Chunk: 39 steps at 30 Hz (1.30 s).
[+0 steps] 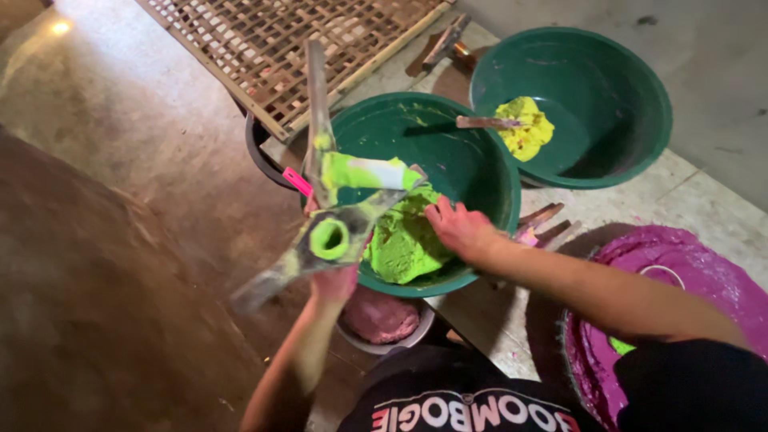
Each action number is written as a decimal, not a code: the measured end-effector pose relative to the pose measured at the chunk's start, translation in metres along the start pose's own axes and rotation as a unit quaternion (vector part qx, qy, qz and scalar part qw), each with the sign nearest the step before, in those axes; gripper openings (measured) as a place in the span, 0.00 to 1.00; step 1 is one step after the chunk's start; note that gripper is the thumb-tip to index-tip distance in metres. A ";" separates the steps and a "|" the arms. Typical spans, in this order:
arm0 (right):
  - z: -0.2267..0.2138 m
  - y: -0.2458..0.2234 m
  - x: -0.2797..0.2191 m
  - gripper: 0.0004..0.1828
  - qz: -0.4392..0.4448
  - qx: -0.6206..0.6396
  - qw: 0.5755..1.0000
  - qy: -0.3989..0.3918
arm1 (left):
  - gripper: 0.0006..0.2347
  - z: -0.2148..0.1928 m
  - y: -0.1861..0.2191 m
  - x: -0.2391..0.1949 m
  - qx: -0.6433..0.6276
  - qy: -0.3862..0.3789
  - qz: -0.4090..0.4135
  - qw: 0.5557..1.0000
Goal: The person uses a wooden press to scoop green and yellow dough from green bowls and forms ring-shaped pieces on a pink surface. They repeatedly press the dough, release the shaped rings, and arrange them in rows. The process continues with multiple batches of dough being shaped and placed on the surface.
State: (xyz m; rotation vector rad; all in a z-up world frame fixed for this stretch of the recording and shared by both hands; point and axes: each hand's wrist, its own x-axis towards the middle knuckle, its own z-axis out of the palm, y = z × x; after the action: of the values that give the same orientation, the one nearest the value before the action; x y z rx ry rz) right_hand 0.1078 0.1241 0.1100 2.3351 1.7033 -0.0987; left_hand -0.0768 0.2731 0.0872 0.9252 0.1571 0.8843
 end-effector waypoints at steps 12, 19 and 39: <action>-0.005 0.030 -0.010 0.24 -0.106 0.068 0.984 -0.127 | 0.21 0.005 -0.032 0.004 -0.183 0.054 -0.031 0.981; 0.019 0.026 -0.041 0.19 -0.127 0.330 0.918 -0.178 | 0.21 0.000 -0.042 0.003 -0.219 0.053 -0.026 0.974; -0.140 0.073 -0.119 0.14 0.011 0.063 0.997 -0.032 | 0.25 0.103 -0.007 0.008 0.693 -0.238 0.167 0.660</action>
State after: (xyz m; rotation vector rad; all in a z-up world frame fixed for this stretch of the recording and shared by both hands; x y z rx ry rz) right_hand 0.1265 0.0258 0.2804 2.4124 1.6857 -0.2818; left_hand -0.0186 0.2118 0.1478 2.6841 0.2021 0.7144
